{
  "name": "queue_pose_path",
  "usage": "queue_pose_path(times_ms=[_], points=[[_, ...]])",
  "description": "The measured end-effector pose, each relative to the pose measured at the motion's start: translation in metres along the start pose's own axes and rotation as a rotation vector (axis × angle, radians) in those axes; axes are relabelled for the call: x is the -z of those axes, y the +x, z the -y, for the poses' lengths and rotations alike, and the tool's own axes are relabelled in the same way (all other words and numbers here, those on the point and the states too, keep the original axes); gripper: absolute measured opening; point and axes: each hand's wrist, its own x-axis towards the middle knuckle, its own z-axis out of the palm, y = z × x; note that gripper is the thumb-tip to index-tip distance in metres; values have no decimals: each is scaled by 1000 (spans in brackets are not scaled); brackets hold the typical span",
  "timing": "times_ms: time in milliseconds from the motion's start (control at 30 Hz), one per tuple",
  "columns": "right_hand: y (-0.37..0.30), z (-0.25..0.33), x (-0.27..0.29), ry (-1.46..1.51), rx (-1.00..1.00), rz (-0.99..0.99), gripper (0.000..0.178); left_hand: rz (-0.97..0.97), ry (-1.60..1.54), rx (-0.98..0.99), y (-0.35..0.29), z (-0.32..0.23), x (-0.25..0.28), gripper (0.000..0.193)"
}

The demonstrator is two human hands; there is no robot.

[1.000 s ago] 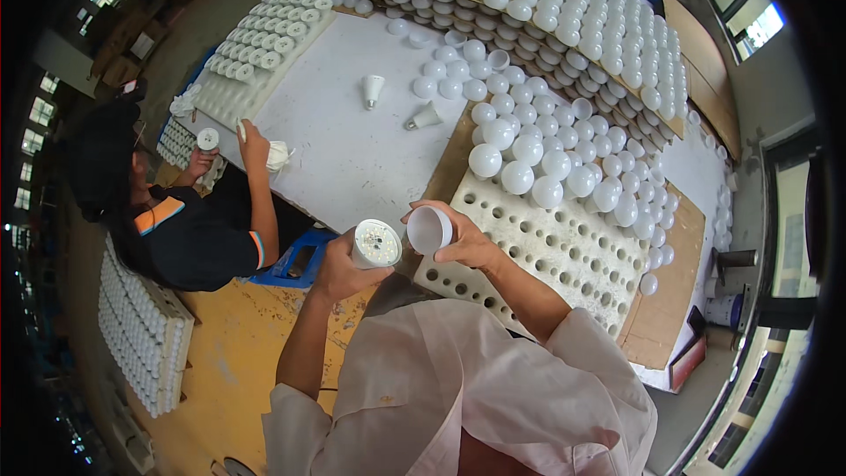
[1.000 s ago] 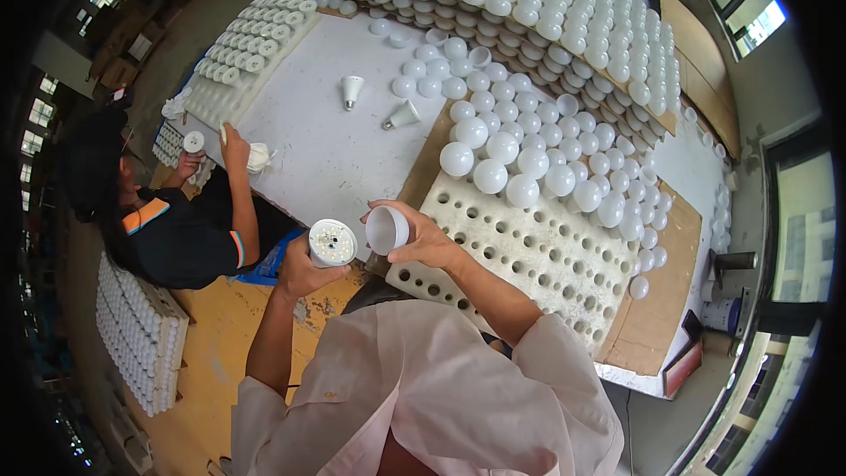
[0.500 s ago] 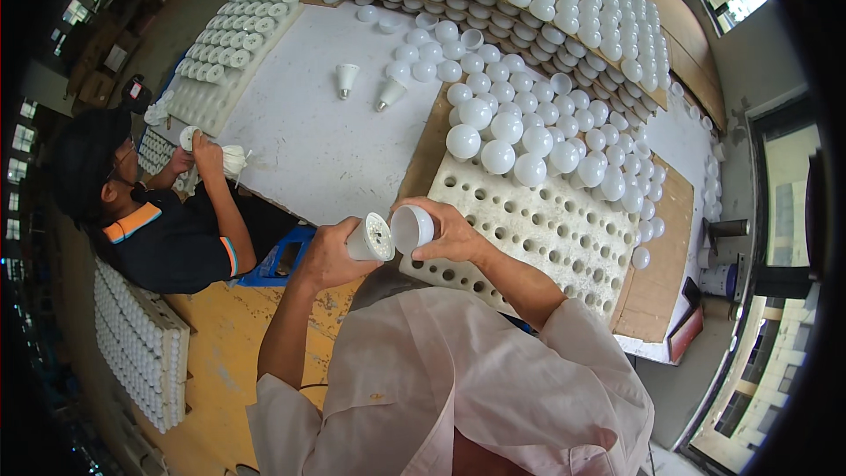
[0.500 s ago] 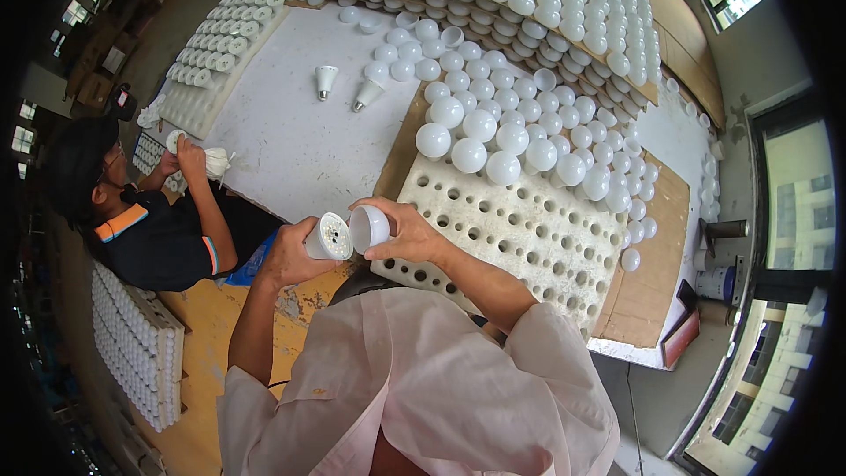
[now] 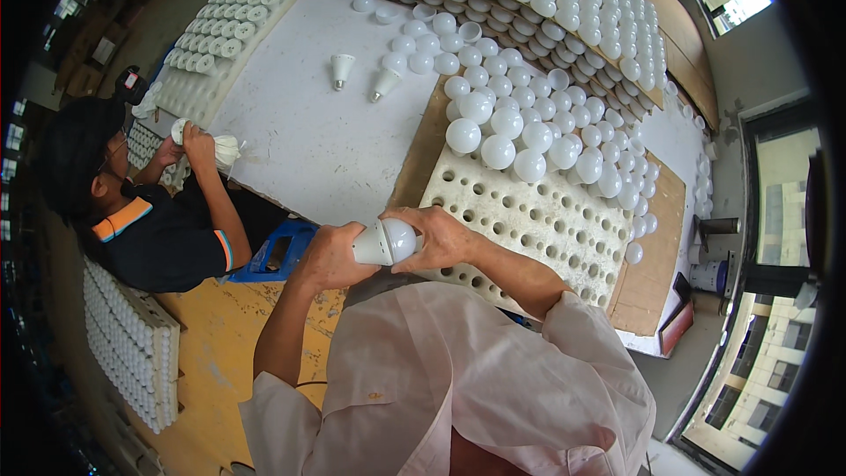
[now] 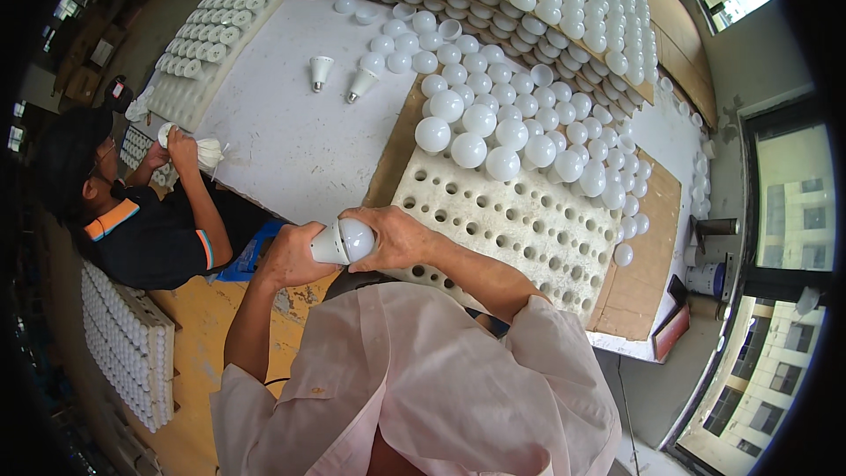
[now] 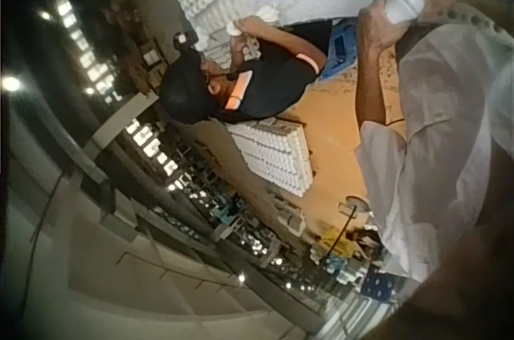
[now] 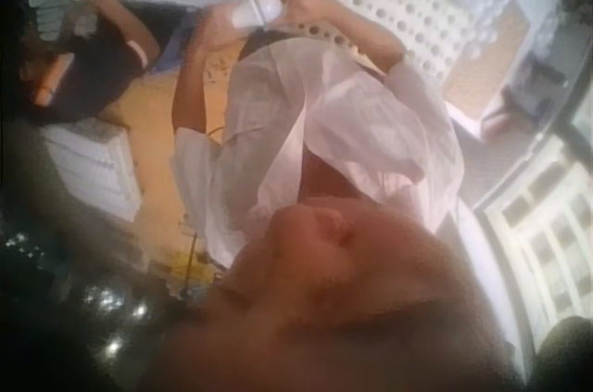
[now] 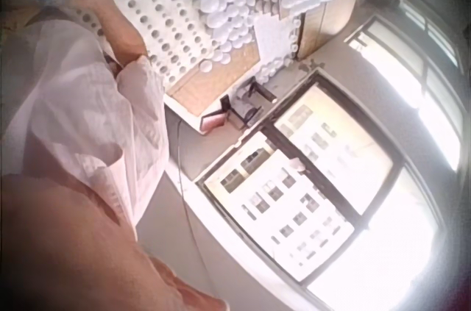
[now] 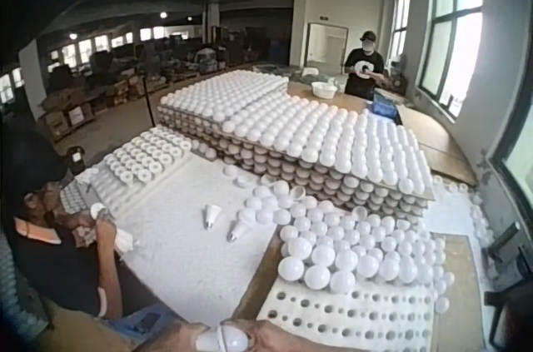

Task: The person positions foam trays on the table, gathers plastic bulb covers, and assembles LED light bulbs by pressing the dome covers onto the bulb bases by hand.

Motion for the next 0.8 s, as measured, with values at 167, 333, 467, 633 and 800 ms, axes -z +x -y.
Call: queue_pose_path(times_ms=[167, 333, 467, 633, 800], points=[[1, -1, 0, -68, -10, 33, 68, 1, -36, 6, 2, 4, -5, 30], [1, -17, -1, -67, -27, 46, 73, 34, -13, 9, 9, 0, -6, 31], [-4, -23, -8, -87, 5, 37, 80, 92, 5, -14, 11, -1, -7, 33], [-16, -16, -21, 84, -40, -73, 80, 176, 3, 9, 15, -15, -13, 33], [-36, -22, -30, 245, 358, -325, 70, 211, -85, -129, 16, -47, -14, 35]])
